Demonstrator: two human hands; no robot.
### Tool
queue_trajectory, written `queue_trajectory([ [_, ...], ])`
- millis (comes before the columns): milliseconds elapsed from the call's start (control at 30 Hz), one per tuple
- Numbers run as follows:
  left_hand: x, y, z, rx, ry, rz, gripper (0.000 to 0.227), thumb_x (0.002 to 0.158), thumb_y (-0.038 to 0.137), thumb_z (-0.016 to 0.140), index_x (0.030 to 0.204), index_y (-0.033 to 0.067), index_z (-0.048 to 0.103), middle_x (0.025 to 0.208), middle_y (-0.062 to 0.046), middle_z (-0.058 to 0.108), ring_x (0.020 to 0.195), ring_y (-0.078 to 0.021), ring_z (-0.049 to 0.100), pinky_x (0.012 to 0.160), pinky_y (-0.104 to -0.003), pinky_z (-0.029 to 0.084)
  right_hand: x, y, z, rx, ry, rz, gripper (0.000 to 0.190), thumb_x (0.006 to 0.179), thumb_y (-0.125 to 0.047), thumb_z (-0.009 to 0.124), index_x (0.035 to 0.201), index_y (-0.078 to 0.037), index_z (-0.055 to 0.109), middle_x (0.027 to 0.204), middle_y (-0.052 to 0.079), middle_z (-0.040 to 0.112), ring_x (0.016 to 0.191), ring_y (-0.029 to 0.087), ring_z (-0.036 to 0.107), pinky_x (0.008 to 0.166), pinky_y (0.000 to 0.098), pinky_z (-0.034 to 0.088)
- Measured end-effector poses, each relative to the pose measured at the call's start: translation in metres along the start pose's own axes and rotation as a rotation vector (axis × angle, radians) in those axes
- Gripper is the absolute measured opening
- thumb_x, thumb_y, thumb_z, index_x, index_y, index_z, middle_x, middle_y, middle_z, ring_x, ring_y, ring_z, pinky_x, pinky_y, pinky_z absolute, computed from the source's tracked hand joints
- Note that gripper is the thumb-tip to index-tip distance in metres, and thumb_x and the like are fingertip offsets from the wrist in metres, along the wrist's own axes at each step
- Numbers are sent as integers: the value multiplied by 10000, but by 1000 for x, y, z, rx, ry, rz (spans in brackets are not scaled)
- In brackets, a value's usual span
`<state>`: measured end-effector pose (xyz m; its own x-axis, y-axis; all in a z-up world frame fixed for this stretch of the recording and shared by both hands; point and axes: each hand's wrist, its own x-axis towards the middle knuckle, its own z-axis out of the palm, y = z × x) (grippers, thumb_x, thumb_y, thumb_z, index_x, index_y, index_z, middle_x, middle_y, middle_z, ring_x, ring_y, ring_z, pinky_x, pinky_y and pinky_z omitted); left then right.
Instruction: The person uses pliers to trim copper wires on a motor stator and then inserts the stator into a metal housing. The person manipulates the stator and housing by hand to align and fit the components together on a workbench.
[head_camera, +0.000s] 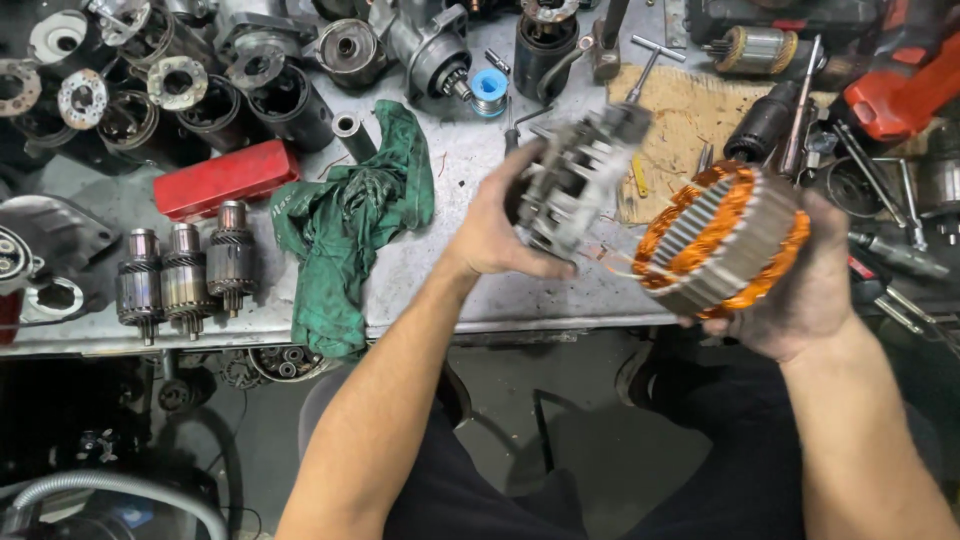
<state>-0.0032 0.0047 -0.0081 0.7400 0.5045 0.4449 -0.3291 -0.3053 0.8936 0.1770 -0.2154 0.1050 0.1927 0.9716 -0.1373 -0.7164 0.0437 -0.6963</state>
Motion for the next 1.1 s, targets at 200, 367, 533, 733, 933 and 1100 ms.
queue_trajectory([
  [200, -2, -12, -36, -159, 253, -153, 1129, 448, 137, 974, 1448, 1, 469, 1292, -162, 673, 1230, -337, 642, 1142, -507, 477, -9, -24, -15, -300, 203, -78, 1212, 723, -816, 767, 1591, -72, 368, 1236, 279, 617, 673, 331, 726, 311, 203, 580],
  [367, -17, -70, -21, -913, 449, -299, 753, 730, -19, 796, 1428, 55, 522, 1248, -153, 674, 1099, -311, 646, 963, -447, 514, -6, -20, -5, -202, 237, -177, 1081, 668, -756, 749, 1484, -99, 478, 1151, 144, 630, 611, 231, 653, 360, 227, 500],
  [533, -13, -64, -8, -991, 320, -168, 564, 790, 98, 815, 1293, 113, 558, 1153, -76, 658, 1042, -263, 637, 879, -416, 517, 1, -9, -6, -392, 382, -134, 1365, 584, -903, 671, 1609, -76, 311, 1338, 255, 523, 711, 358, 612, 366, 225, 429],
  [733, -10, -31, 21, -583, 504, -634, 564, 714, 188, 827, 1184, 6, 574, 945, -104, 652, 721, -180, 600, 657, -333, 506, 8, -2, -7, -159, 386, -68, 1131, 573, -758, 667, 1457, -68, 522, 1156, 190, 650, 574, 303, 651, 351, 252, 387],
  [933, -14, -43, 35, -312, 476, -553, 612, 637, 91, 919, 1124, 10, 558, 943, -155, 730, 802, -233, 717, 765, -328, 598, 9, -1, 1, -169, 302, -185, 1193, 596, -710, 821, 1535, -69, 459, 1290, 201, 590, 708, 304, 687, 384, 288, 571],
  [1100, 3, -16, 13, -116, 487, -604, 868, 633, 97, 909, 1334, 6, 406, 927, -213, 726, 688, -246, 728, 542, -292, 590, 9, -4, 2, -87, 222, -195, 1185, 629, -635, 852, 1554, -37, 415, 1268, 225, 615, 655, 316, 724, 385, 307, 627],
])
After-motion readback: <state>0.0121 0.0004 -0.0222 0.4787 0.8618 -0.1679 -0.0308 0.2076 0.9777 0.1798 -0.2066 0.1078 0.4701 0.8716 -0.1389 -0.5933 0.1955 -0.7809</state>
